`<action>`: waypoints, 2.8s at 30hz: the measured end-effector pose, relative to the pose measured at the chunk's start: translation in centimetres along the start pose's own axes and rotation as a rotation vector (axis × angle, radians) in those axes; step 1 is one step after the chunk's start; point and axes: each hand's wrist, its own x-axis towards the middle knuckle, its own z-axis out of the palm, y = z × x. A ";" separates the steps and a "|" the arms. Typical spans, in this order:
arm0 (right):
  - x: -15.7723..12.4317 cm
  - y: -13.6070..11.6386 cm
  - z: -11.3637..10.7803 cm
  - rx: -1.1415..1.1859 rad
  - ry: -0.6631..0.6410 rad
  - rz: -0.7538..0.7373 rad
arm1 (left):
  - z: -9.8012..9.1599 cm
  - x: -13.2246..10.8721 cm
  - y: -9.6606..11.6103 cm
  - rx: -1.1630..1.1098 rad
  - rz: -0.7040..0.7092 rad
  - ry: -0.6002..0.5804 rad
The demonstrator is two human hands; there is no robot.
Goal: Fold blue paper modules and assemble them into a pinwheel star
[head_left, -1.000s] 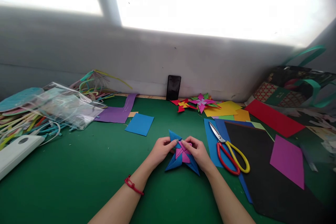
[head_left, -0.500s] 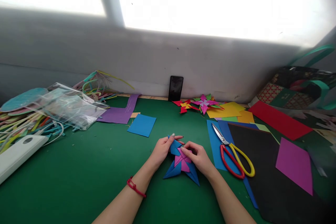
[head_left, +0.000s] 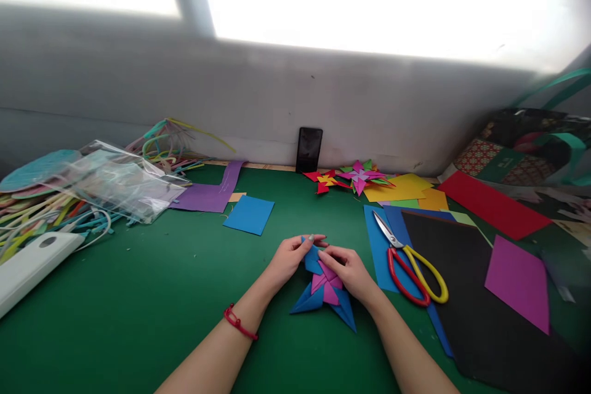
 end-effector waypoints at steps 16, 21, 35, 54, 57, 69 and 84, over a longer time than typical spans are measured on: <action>-0.1 -0.2 0.1 0.023 -0.006 -0.036 | 0.0 -0.1 -0.2 -0.089 -0.043 0.072; -0.1 0.0 0.1 0.012 0.019 -0.040 | 0.1 -0.2 0.2 -0.112 -0.084 -0.011; -0.2 0.1 0.2 0.052 0.007 -0.039 | 0.1 -0.3 0.5 -0.065 -0.065 -0.009; 0.8 1.5 -0.2 0.284 0.334 0.052 | -0.1 0.1 -0.6 0.002 -0.022 0.118; 0.7 1.3 -0.2 0.292 0.342 0.056 | -0.1 0.3 -1.1 -0.027 0.000 0.175; 1.1 2.0 -0.5 0.315 0.557 -0.021 | 0.3 0.3 -1.3 -0.051 0.127 0.211; 0.8 1.7 -0.3 0.047 0.570 -0.072 | -0.6 -0.5 -0.4 1.181 0.247 0.674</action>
